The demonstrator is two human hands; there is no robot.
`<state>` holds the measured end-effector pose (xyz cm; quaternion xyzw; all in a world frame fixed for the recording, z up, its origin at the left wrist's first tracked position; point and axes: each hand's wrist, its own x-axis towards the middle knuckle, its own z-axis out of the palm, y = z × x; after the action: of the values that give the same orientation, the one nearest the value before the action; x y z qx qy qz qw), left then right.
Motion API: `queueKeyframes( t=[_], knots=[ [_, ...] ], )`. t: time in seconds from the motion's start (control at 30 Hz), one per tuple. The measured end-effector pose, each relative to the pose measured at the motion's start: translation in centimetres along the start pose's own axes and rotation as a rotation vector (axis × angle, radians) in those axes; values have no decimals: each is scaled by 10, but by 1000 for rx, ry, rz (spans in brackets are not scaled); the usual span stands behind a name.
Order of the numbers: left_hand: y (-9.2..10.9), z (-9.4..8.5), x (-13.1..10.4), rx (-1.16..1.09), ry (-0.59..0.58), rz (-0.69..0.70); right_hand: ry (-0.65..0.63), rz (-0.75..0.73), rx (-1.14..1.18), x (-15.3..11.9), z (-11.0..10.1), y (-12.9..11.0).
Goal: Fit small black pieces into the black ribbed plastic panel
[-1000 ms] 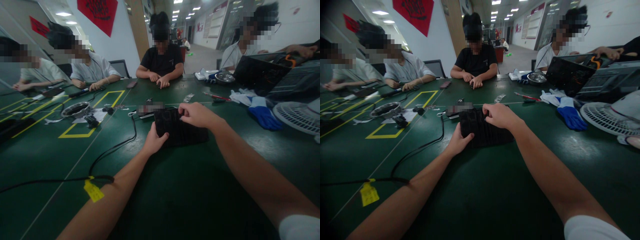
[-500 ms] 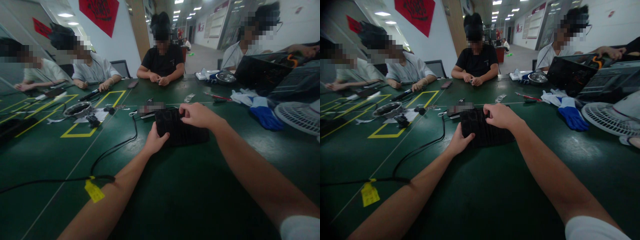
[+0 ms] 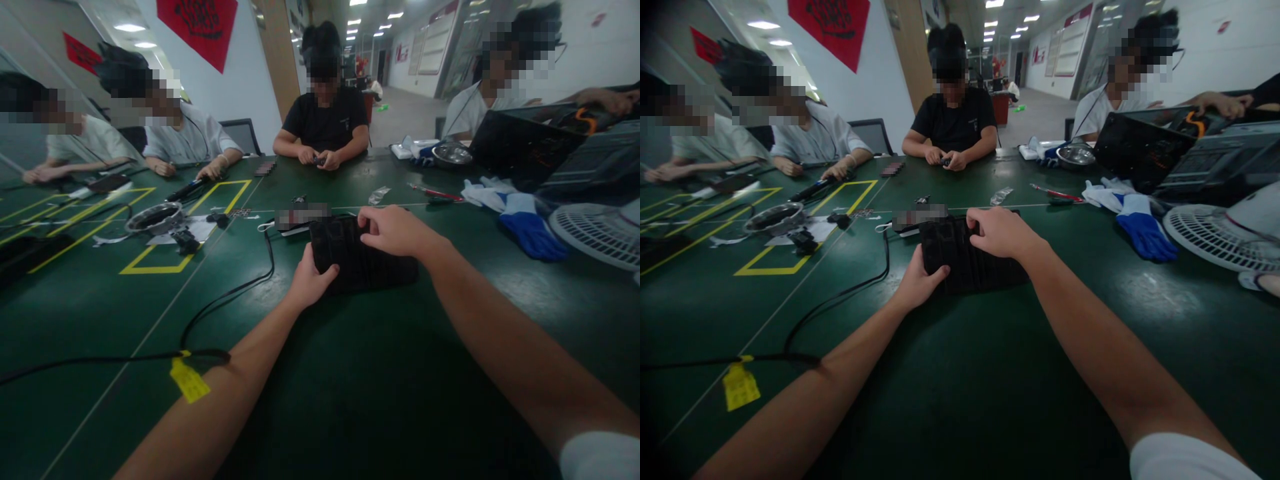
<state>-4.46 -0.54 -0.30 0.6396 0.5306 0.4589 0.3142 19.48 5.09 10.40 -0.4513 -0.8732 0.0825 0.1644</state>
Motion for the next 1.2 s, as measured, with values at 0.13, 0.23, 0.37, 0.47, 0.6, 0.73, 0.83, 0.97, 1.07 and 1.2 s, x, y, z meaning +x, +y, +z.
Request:
queueKeyframes(
  t=[0.13, 0.23, 0.37, 0.47, 0.6, 0.73, 0.83, 0.97, 1.07, 1.2],
  knots=[
    [1, 0, 0, 8, -5, -10, 1, -5, 2, 1, 1, 1],
    [3, 0, 0, 11, -5, -11, 4, -14, 8, 1, 1, 3],
    [3, 0, 0, 20, -1, -6, -3, -23, 22, 2, 2, 6],
    [1, 1, 0, 19, 3, -3, 1, -39, 29, 2, 2, 7],
    [0, 1, -1, 12, 5, -7, -1, -38, 33, 2, 0, 6],
    [1, 0, -1, 5, -2, -12, -3, -34, 49, 0, -1, 4],
    [0, 0, 0, 8, -2, -7, -10, -33, 56, 1, -1, 5],
    [0, 0, 0, 4, 5, -2, -8, -38, 60, 1, 0, 6],
    [1, 0, 0, 5, 5, -8, -8, -32, 53, 1, -1, 5],
    [4, 0, -1, 1, 10, -15, -26, -26, 55, 0, -3, 3]
  ],
)
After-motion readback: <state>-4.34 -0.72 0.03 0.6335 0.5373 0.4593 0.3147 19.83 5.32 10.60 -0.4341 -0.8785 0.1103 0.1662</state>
